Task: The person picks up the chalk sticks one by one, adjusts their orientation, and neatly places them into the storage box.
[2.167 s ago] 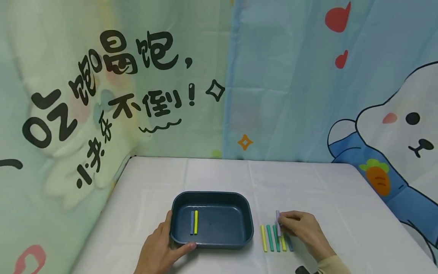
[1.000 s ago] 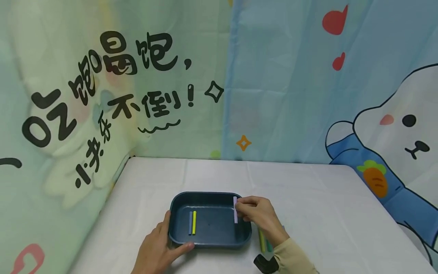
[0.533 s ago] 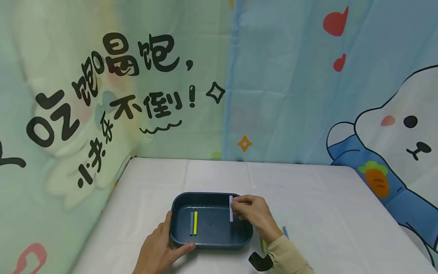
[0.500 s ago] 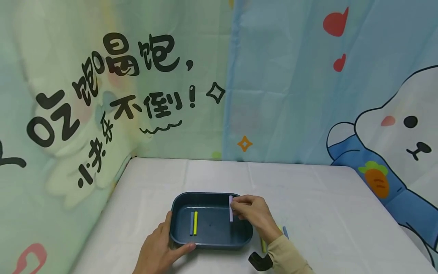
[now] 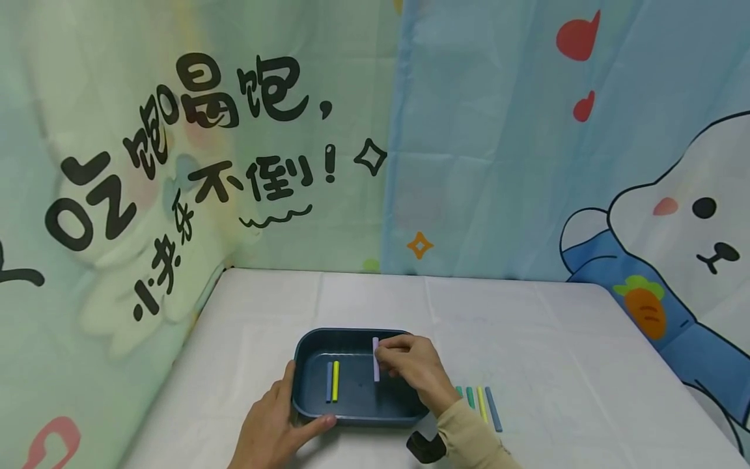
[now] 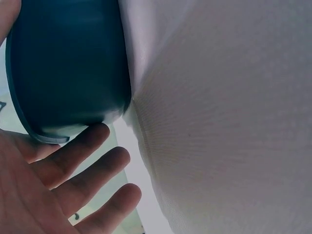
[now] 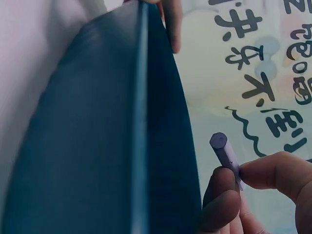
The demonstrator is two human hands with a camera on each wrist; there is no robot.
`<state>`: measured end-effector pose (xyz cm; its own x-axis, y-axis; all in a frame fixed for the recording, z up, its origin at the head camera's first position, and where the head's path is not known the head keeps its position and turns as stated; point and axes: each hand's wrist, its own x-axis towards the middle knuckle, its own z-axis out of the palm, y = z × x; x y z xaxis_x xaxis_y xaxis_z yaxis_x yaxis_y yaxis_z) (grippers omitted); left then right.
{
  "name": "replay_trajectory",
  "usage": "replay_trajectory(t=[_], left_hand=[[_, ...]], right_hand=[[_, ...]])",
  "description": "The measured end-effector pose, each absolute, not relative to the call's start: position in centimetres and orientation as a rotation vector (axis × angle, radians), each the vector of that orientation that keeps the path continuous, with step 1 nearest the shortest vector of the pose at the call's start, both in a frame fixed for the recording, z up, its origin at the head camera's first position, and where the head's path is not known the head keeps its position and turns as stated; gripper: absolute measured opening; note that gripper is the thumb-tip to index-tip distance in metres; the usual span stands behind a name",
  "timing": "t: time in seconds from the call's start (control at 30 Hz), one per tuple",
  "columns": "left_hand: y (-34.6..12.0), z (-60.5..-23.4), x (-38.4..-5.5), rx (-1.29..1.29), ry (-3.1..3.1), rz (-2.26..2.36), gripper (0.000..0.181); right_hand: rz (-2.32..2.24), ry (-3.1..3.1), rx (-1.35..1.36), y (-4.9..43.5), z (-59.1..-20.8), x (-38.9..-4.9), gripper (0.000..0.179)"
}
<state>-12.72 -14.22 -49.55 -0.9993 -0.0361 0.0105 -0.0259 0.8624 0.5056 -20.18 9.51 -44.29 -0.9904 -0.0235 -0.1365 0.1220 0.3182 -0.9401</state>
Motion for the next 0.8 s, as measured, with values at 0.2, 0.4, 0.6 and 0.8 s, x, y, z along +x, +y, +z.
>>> replay_trajectory(t=[0.2,0.4,0.6,0.8], left_hand=[[-14.2,-49.5,-12.8,0.042,-3.009,-0.818,0.130],[-14.3,-49.6,-12.8,0.024,-3.003,-0.830,0.129],[-14.2,-49.6,-12.7,0.025,-3.008,-0.831,0.131],[-14.3,-49.5,-12.7,0.037,-3.008,-0.825,0.130]], right_hand=[[-1.759,2.441,0.063,8.4,-44.9,-20.2,0.021],[-1.737,2.449,0.032,7.7,-45.3,-20.2,0.021],[-1.712,2.457,0.030,7.3,-45.6,-20.1,0.022],[-1.701,2.453,0.016,6.8,-45.9,-20.2,0.024]])
